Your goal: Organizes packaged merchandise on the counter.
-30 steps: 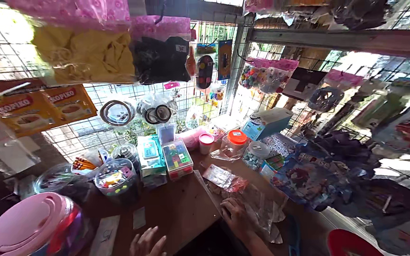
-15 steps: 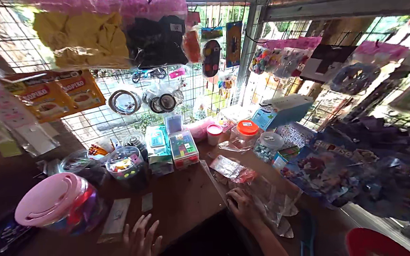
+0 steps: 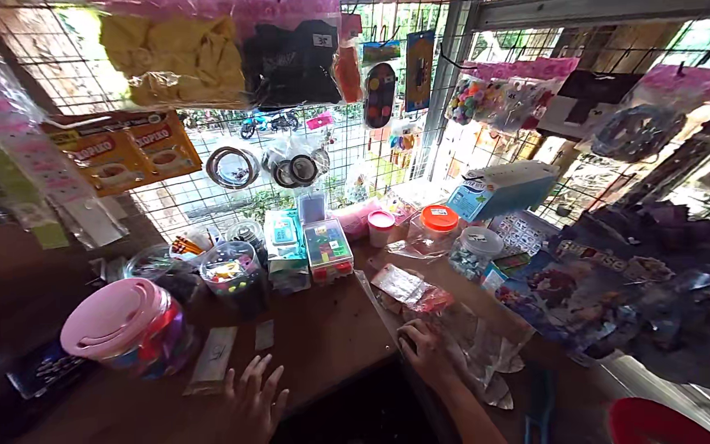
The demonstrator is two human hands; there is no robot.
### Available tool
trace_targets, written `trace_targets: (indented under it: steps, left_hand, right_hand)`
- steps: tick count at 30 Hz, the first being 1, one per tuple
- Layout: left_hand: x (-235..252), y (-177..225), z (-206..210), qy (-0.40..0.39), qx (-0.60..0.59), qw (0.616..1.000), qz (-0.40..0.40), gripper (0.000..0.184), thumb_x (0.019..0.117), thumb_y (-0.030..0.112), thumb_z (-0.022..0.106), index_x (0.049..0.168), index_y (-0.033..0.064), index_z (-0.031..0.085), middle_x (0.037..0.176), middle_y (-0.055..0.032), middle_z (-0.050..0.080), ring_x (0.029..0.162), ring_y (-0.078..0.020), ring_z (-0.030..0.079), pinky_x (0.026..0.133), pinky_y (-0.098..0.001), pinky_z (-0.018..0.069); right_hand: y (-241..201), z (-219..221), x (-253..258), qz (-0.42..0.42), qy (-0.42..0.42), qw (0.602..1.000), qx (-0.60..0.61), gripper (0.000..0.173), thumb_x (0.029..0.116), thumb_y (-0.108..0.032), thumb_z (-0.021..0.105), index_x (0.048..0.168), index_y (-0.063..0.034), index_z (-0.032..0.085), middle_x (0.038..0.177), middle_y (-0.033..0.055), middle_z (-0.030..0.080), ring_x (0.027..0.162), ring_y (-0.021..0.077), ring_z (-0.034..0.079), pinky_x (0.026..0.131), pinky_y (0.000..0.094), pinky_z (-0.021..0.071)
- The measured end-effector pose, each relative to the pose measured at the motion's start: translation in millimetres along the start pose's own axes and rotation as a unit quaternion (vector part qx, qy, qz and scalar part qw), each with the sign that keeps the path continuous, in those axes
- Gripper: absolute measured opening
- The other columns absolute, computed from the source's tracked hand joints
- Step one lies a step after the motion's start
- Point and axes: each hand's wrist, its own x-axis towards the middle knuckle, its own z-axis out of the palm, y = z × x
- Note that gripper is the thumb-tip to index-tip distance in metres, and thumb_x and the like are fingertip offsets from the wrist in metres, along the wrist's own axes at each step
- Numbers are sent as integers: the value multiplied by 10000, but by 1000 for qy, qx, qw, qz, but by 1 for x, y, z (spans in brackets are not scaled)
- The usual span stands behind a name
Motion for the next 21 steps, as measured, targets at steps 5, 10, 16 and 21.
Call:
trace_targets:
  steps: [5,10,16,21]
  left_hand:
    - [-2,0,2,11,1,1000,-1,494,1056,561,293,1131,280,693,1246,-60,668,1304,-228,555,1146,-521,293]
    - [-1,0,-1,3,-7,1000,-9,464,1049,551,327,1127,277,694,1232,-66,667,1299,-234,552,1149,-527,270]
    - [-2,-1,1,14,-8,1000,-16,452,1056,546,326,1121,283,689,1234,-47,665,1316,-206,536,1164,-507,250]
    - [-4,-1,-2,6,-6,1000,-20,436,1046,543,359,1083,286,709,1215,-43,678,1288,-215,559,1149,-511,270]
  right_hand:
    - [-2,0,1,-2,5,1000,-8,201,922,-136,673,1071,-53,779,1176,184,709,1162,406,640,1011,602,472]
    - [-1,0,2,-6,7,1000,-10,193,916,-138,679,1059,-62,783,1163,178,712,1150,401,643,1013,591,475]
    - [-1,3,2,-9,19,1000,-17,190,898,-122,689,1047,-56,788,1151,192,711,1134,431,641,994,610,481]
    - [-2,5,1,-16,23,999,-16,188,887,-114,694,1038,-53,788,1139,194,713,1115,434,648,975,619,487]
